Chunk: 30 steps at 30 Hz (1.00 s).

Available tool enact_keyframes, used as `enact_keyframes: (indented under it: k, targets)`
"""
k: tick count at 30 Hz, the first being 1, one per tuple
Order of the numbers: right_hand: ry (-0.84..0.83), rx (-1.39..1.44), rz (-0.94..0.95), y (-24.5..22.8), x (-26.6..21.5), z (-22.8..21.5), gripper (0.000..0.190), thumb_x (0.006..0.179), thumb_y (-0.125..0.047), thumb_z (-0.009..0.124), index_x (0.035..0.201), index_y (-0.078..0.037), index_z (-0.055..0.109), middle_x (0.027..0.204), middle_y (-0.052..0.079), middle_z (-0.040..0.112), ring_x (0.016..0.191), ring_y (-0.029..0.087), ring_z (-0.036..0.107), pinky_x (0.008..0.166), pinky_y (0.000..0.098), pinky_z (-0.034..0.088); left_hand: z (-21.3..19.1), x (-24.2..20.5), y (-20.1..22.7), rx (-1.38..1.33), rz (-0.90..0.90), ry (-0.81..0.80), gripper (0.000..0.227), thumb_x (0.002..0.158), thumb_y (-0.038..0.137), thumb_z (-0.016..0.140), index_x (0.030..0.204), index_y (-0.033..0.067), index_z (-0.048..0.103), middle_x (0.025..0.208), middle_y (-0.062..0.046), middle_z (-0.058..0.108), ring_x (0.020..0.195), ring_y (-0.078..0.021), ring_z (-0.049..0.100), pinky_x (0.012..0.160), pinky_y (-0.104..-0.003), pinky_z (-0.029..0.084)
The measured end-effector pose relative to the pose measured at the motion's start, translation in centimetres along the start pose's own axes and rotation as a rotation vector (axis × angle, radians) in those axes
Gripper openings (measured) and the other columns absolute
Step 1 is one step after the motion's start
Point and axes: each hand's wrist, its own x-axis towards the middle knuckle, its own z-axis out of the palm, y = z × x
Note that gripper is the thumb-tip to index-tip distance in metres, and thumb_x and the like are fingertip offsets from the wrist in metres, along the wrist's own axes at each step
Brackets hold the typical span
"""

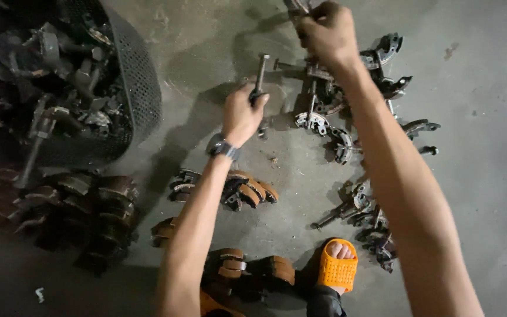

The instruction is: The person empties a wire basket of metal parts onto the floor, then repeatedly picks up handfuls of the parts and places them back into the basket. The person also moves a stack of brake pads aside to access the parts.

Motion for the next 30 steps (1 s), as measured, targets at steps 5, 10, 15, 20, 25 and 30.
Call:
enact_keyframes:
  k: [5, 10, 15, 20, 25, 30]
  targets:
    - [-0.109, 0.05, -0.179, -3.2, -8.6, -5.0, 0.014, 0.091, -0.012, 0.055, 0.095, -0.001, 0.048, 0.073, 0.005, 0.055, 0.053, 0.009, 0.047, 0.044, 0.0232, 0.042, -5.8, -5.2, 3.2, -1.679, -0.123, -0.349, 0.02, 0.092, 0.023, 0.047, 0.095, 0.0051, 0.056, 0.086, -0.006, 0.059, 0.066, -0.0143, 0.057, 0.05, -0.024, 0.053]
    - [-0.051, -0.011, -0.426, -3.4, -17.5, -1.6, 0.016, 0.073, -0.004, 0.063, 0.084, 0.005, 0.055, 0.061, 0.024, 0.054, 0.052, 0.041, 0.058, 0.043, 0.0432, 0.043, -3.7, -9.7, 7.0, -1.791, -0.225, -0.283, 0.049, 0.083, 0.042, 0.058, 0.113, 0.0028, 0.054, 0.103, -0.019, 0.062, 0.097, -0.0261, 0.061, 0.081, -0.036, 0.049]
    - [-0.003, 0.017, -0.515, -1.3, -22.0, -1.7, 0.009, 0.083, -0.01, 0.062, 0.076, -0.005, 0.063, 0.059, 0.011, 0.058, 0.05, 0.034, 0.059, 0.04, 0.0327, 0.044, -3.7, -11.4, 7.7, -1.55, -0.494, -0.319, 0.034, 0.082, 0.027, 0.061, 0.074, -0.0056, 0.054, 0.056, -0.007, 0.044, 0.058, -0.0169, 0.055, 0.055, -0.021, 0.045]
    - [0.365, -0.194, -0.254, 8.4, -22.0, -6.1, 0.012, 0.088, -0.01, 0.064, 0.077, -0.007, 0.064, 0.06, 0.011, 0.058, 0.055, 0.029, 0.059, 0.053, 0.0327, 0.045, -2.9, -9.9, 6.6, -1.058, -0.656, -0.221, 0.032, 0.066, 0.028, 0.082, 0.086, 0.0089, 0.065, 0.073, -0.008, 0.062, 0.064, -0.0207, 0.062, 0.047, -0.035, 0.054]
    - [0.493, -0.297, -0.236, 12.7, -20.3, -8.7, 0.011, 0.083, -0.012, 0.069, 0.083, -0.003, 0.063, 0.065, 0.015, 0.056, 0.062, 0.036, 0.059, 0.055, 0.0404, 0.046, -2.4, -4.1, 9.6, -0.356, 0.033, -0.034, 0.016, 0.062, 0.011, 0.073, 0.073, 0.0058, 0.062, 0.065, -0.011, 0.061, 0.057, -0.0263, 0.061, 0.05, -0.037, 0.047]
    - [0.589, -0.227, -0.224, 11.9, -17.5, -7.9, 0.02, 0.084, -0.019, 0.072, 0.085, -0.003, 0.059, 0.07, 0.012, 0.053, 0.066, 0.035, 0.059, 0.054, 0.038, 0.048, 1.0, 1.6, 11.1, 0.237, 0.248, -0.124, 0.061, 0.065, 0.018, 0.069, 0.119, -0.0019, 0.05, 0.126, -0.032, 0.044, 0.114, -0.0462, 0.046, 0.1, -0.06, 0.025]
